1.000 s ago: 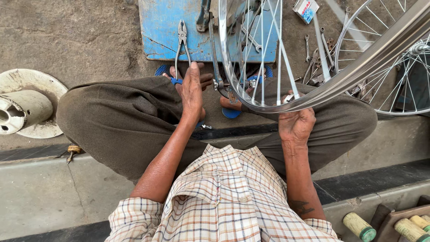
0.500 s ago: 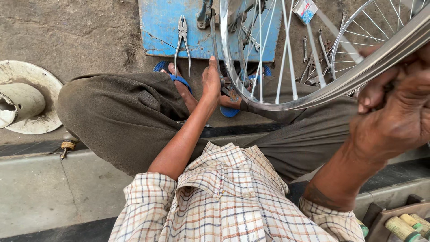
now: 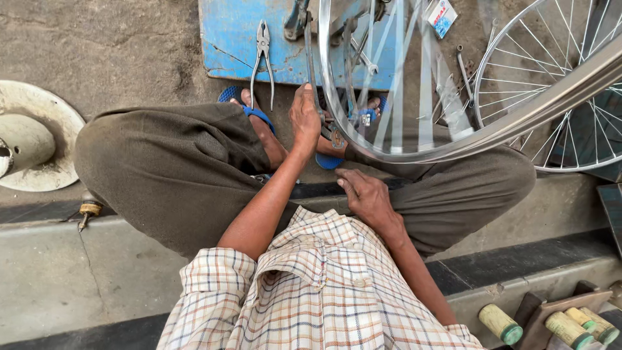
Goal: The person sits cross-legged and uses a spoke wrench to tighten the nipples on a bicycle wheel rim. They rotate the wheel periodically to access different spokes and continue adjusting tension throughout the clip.
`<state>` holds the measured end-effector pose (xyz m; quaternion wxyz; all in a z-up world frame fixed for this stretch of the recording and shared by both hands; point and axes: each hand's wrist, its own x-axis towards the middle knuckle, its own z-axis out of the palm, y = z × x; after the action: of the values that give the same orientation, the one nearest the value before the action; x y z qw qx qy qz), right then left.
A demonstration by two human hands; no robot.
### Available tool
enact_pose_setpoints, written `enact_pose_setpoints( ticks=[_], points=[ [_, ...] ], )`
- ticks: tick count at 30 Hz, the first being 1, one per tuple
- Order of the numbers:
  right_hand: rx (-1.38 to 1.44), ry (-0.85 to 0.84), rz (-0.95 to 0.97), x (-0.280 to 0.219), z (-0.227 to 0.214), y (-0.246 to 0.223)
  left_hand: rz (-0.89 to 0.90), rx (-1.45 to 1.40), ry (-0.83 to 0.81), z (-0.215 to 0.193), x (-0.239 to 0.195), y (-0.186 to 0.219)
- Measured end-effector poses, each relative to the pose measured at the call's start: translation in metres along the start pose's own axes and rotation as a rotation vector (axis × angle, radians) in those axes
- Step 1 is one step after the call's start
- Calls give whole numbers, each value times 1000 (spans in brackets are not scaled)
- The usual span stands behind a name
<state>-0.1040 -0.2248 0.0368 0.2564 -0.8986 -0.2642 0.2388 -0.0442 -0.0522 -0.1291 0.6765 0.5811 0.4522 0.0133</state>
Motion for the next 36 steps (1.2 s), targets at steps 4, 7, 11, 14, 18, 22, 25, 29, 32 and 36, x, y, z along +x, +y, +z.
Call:
enact_pose_setpoints(
  ticks=[4,7,11,14,18,22,25,29,32,36],
  points=[
    [-23,8,-55,16,-14,-5,124,-38,-15,1,2,0],
    [16,-16,9,22,-18,-11,132,-36,-23,-1,2,-2],
    [44,10,71,21,-21,-13,115,-16,-34,1,1,-3],
    [65,17,149,21,-22,-10,163,1,-31,-1,-1,-4],
    [72,56,162,21,-23,-3,258,-8,-42,-2,-3,-9],
    [91,48,218,22,-23,0,291,-31,-71,-4,-7,-11],
    [88,20,256,22,-22,1,263,-77,-97,-6,-11,-11],
    [90,21,239,24,-22,-1,186,-136,-143,-11,-15,-7],
    [83,16,229,26,-21,-2,338,-123,-130,-14,-17,-5],
    [94,0,272,27,-20,-2,238,-183,-178,-16,-18,-4]
  ],
)
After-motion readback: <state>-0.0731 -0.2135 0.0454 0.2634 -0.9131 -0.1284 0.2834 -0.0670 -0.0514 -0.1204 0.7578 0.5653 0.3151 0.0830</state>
